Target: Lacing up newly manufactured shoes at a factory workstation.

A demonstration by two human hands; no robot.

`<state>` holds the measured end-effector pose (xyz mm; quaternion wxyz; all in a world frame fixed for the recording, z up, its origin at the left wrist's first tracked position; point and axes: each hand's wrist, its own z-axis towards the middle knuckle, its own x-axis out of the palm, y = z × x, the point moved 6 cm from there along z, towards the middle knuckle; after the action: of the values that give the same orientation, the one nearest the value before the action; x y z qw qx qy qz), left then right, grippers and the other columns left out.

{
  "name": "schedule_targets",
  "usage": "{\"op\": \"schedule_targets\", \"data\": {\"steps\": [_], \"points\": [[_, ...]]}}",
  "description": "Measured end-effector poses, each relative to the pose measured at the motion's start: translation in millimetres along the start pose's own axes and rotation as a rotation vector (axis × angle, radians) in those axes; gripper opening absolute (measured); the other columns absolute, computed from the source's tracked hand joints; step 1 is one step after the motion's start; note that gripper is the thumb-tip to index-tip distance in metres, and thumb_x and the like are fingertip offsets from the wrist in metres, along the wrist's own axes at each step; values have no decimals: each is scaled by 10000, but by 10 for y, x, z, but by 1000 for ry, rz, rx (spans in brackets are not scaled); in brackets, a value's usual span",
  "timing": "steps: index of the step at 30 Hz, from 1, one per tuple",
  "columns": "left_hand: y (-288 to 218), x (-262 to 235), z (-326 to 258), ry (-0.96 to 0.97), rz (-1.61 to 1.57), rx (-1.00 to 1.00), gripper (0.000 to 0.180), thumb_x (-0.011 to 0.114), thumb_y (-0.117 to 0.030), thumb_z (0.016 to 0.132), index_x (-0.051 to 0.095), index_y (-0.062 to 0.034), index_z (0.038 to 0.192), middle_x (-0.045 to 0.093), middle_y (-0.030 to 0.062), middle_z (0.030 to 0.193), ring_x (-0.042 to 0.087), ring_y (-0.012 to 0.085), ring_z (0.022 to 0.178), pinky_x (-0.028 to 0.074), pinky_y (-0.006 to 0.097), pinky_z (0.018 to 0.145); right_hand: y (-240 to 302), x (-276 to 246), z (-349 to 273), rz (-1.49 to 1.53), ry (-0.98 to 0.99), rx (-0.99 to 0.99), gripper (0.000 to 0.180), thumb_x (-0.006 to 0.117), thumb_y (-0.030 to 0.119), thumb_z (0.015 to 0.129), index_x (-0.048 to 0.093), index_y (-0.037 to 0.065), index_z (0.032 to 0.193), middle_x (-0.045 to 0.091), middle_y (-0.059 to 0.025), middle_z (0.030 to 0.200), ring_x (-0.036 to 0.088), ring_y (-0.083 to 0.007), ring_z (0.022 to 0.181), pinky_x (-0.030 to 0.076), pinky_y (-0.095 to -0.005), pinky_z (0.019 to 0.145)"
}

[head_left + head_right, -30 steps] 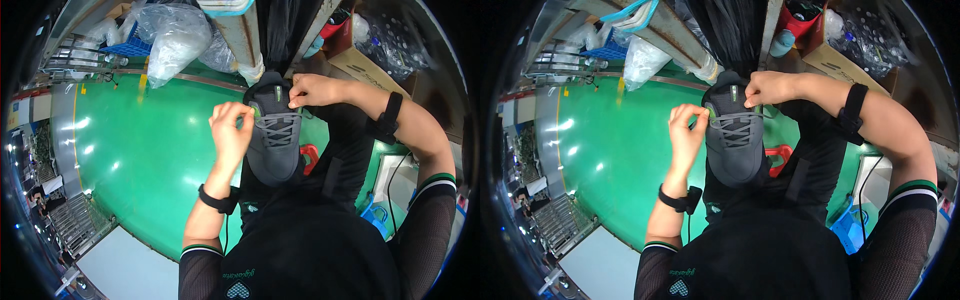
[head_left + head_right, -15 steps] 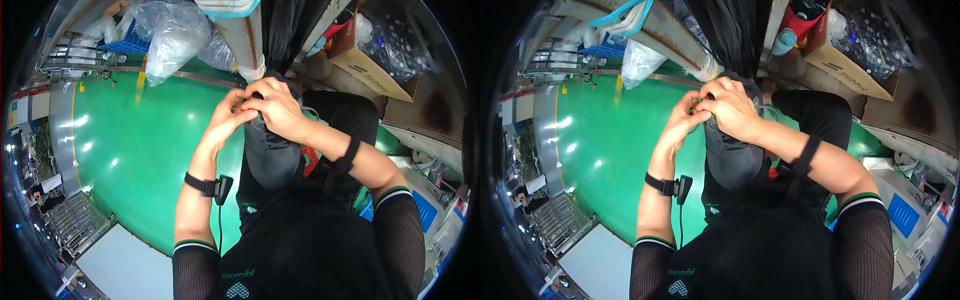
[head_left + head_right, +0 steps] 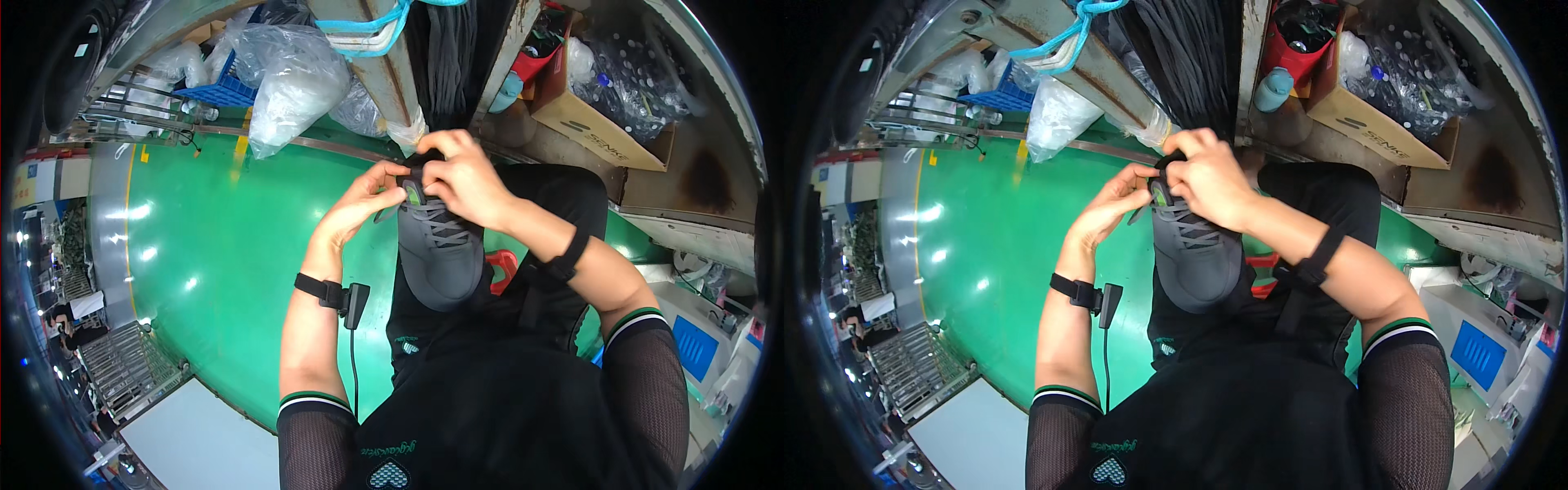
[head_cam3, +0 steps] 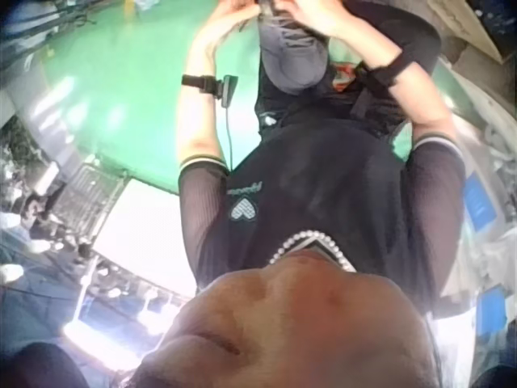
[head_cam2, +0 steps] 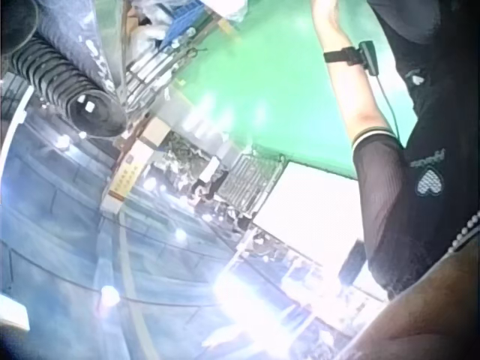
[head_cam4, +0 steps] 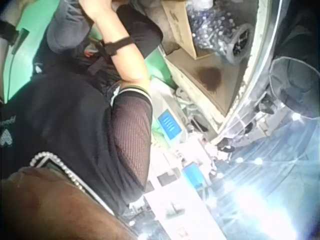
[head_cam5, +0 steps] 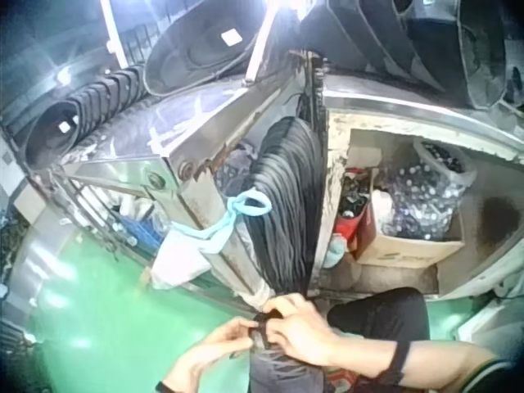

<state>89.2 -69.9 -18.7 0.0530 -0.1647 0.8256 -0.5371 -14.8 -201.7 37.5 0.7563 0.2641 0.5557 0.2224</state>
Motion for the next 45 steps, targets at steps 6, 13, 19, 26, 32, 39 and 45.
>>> {"op": "schedule_targets", "data": {"steps": [6,13,19,26,32,39,45], "points": [[807,-144,-171,-375,-556,-242,699,523,-637,901,508,-54,1285,569,33,1048,509,181,1018,387,451,987,-1110,-743,-621,241,-217,274,104,713,112,817,681,81,911,595,-86,1135,554,-223,1037,479,-341,830],[-295,634,-574,-130,-750,193,573,581,-360,962,436,-11,1393,531,120,1367,534,207,1220,427,395,1044,-307,-211,-788,975,-77,401,574,470,359,1021,298,113,1510,483,2,1313,463,-79,1028,393,-258,894],[-2481,1141,-1994,-77,5,493,524,671,-132,883,483,35,1343,591,151,1288,551,232,1195,409,370,1045,720,-1570,-656,713,26,73,434,547,227,985,485,61,1381,603,-86,1260,584,-194,1118,491,-305,885],[-4119,288,-1034,-969,1575,783,457,664,-296,844,606,-90,1247,563,99,1253,491,322,1206,379,440,1016,619,-2842,-1100,174,-487,-12,164,624,39,881,670,-2,1034,694,-107,911,654,-234,854,505,-329,768],[-4556,-865,923,-742,1419,252,906,610,-582,843,105,-317,1547,199,194,1566,144,412,1451,177,713,1069,1056,-3413,-723,-373,-816,-248,355,689,18,785,601,-13,1128,637,-161,1005,599,-351,922,487,-406,824],[-4426,-252,-19,-373,1367,361,887,726,-446,805,305,-83,1496,341,230,1484,341,328,1386,288,402,1137,569,-3810,47,-615,-924,-117,322,693,131,805,594,-10,1077,635,-175,1002,602,-345,892,489,-431,799],[-3476,782,-1698,-504,1206,901,746,787,-175,741,454,-79,1402,513,201,1344,499,331,1254,414,423,1031,1294,-3439,-1020,-6,-1160,-170,216,692,129,839,633,-8,994,677,-123,827,666,-289,759,530,-330,685]]}}
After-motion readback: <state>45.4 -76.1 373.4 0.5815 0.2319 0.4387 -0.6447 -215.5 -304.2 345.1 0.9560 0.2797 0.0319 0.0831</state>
